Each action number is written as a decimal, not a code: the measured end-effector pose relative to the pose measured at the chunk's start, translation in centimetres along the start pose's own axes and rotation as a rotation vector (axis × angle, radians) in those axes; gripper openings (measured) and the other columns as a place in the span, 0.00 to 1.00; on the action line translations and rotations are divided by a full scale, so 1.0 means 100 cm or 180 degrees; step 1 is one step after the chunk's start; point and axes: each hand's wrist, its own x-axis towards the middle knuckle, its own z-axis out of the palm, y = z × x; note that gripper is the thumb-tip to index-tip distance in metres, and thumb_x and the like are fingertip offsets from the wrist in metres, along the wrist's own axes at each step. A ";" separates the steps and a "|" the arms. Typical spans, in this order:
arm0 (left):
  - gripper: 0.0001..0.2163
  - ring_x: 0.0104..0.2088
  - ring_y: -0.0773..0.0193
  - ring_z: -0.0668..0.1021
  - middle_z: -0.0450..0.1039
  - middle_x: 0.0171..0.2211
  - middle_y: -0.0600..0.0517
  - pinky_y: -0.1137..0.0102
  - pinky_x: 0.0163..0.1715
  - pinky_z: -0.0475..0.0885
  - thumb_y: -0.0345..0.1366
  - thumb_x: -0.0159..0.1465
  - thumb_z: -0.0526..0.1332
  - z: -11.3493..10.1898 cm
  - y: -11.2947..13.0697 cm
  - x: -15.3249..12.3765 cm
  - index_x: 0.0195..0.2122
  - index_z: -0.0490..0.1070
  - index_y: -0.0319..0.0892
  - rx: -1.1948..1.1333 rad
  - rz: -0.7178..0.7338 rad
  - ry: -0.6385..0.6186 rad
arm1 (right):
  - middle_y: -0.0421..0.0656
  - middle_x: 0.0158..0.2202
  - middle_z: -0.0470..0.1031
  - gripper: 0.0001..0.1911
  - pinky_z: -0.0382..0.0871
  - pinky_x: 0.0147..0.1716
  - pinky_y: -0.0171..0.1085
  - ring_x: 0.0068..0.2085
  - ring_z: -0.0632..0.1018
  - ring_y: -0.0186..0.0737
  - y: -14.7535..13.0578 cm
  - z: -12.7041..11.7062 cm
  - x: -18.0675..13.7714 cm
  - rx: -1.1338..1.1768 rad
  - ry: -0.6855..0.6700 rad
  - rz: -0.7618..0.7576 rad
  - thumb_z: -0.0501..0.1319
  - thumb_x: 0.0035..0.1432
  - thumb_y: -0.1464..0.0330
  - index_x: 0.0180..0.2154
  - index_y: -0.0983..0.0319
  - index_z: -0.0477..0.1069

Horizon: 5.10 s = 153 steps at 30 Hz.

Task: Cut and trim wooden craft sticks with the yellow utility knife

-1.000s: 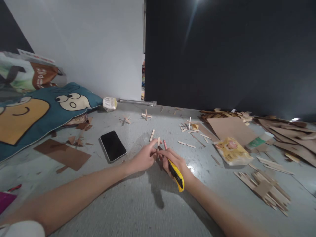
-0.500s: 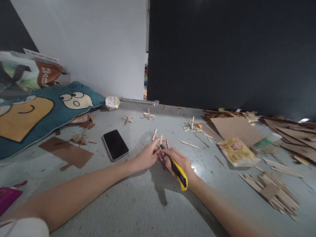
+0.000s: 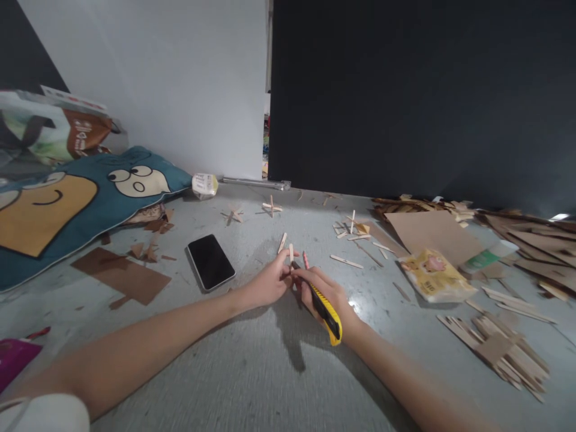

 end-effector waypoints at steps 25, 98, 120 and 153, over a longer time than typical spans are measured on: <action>0.24 0.27 0.67 0.67 0.65 0.29 0.58 0.72 0.28 0.60 0.28 0.63 0.59 -0.004 0.005 -0.013 0.61 0.60 0.45 0.1195 0.0291 0.0228 | 0.50 0.43 0.75 0.15 0.78 0.38 0.42 0.40 0.80 0.48 -0.018 0.003 -0.002 -0.0799 -0.0402 -0.0278 0.59 0.71 0.69 0.57 0.60 0.64; 0.13 0.23 0.65 0.74 0.73 0.27 0.56 0.70 0.27 0.68 0.44 0.76 0.49 0.004 -0.004 -0.006 0.56 0.59 0.45 0.1334 0.0030 0.0358 | 0.42 0.34 0.76 0.08 0.75 0.33 0.34 0.30 0.79 0.35 -0.018 -0.003 -0.004 -0.0241 0.0476 0.0383 0.55 0.71 0.72 0.45 0.58 0.72; 0.12 0.23 0.64 0.74 0.67 0.24 0.59 0.71 0.24 0.66 0.48 0.75 0.51 0.006 0.000 -0.005 0.49 0.60 0.45 0.1120 -0.0228 0.0848 | 0.46 0.43 0.77 0.17 0.80 0.40 0.39 0.39 0.83 0.42 -0.010 0.008 -0.015 -0.0259 -0.0001 0.0236 0.57 0.69 0.74 0.57 0.56 0.68; 0.08 0.22 0.63 0.70 0.62 0.20 0.61 0.70 0.26 0.65 0.43 0.74 0.47 0.009 0.004 -0.005 0.48 0.56 0.45 0.1103 -0.0233 0.1088 | 0.34 0.23 0.72 0.20 0.73 0.19 0.33 0.19 0.76 0.35 -0.034 0.014 -0.002 0.1854 0.0056 0.2577 0.62 0.67 0.55 0.53 0.60 0.72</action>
